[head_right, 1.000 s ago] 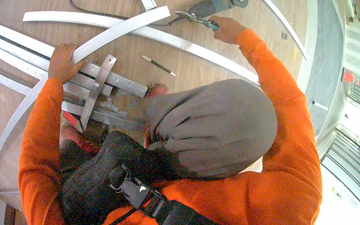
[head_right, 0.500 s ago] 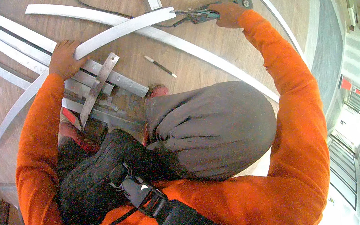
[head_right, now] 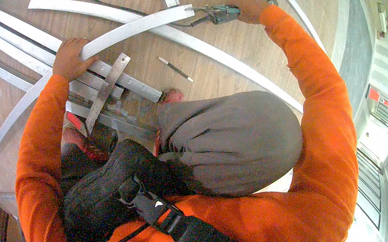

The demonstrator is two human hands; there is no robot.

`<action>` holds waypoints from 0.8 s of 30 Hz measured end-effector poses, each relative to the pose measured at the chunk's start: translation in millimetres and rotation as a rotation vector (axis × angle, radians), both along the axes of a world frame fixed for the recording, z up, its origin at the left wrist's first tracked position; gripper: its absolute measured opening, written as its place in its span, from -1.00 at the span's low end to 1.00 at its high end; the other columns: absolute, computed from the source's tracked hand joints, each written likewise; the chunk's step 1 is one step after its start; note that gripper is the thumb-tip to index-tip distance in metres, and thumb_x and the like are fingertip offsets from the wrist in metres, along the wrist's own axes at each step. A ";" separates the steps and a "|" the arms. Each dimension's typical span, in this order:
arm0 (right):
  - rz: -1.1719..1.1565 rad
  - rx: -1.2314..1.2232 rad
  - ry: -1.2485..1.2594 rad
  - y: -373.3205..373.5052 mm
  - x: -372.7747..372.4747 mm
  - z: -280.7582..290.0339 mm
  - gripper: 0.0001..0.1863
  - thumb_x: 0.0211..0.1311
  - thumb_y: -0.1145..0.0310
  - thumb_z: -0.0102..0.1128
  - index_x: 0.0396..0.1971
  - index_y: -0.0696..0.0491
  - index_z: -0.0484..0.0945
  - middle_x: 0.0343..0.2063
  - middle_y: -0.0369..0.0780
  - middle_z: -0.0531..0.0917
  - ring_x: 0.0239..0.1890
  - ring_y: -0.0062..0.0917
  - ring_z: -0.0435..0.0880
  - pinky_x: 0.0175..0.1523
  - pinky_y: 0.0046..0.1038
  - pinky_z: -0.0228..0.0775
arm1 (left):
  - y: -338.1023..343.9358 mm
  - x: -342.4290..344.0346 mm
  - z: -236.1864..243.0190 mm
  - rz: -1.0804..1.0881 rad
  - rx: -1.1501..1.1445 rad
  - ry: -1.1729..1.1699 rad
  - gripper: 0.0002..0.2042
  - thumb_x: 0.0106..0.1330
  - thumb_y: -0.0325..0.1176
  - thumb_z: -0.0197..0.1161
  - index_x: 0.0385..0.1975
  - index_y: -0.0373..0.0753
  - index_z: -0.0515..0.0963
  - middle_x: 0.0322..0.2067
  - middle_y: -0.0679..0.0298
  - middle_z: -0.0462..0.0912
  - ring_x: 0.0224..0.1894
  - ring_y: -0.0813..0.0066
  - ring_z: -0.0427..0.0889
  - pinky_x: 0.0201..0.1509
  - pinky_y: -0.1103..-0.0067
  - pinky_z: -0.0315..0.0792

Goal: The person sits on the floor and uses an angle grinder to cut long metal profiles, generating sparks. They also use tin snips to trim the edges of the metal pieces. Finally, the person stands up and positions a cut metal profile against a wall to check the fit.

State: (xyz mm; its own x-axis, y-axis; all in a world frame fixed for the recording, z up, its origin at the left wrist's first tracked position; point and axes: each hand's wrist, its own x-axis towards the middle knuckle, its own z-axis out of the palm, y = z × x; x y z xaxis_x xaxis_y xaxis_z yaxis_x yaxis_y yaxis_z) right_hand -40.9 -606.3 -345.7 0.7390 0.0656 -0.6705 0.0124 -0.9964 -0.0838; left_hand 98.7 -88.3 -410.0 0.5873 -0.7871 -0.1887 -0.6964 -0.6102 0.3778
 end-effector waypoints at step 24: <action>0.483 -0.629 0.120 166.1 90.3 113.6 -0.72 0.12 0.41 0.22 -0.13 0.08 0.60 -0.33 -0.06 0.72 -0.22 -0.15 0.73 -0.11 -0.20 0.57 | -6.9 6.1 1.8 0.082 0.140 0.095 -0.63 0.15 -0.06 0.34 -0.12 -0.13 0.62 -0.15 0.12 0.69 -0.01 0.07 0.61 0.16 0.25 0.40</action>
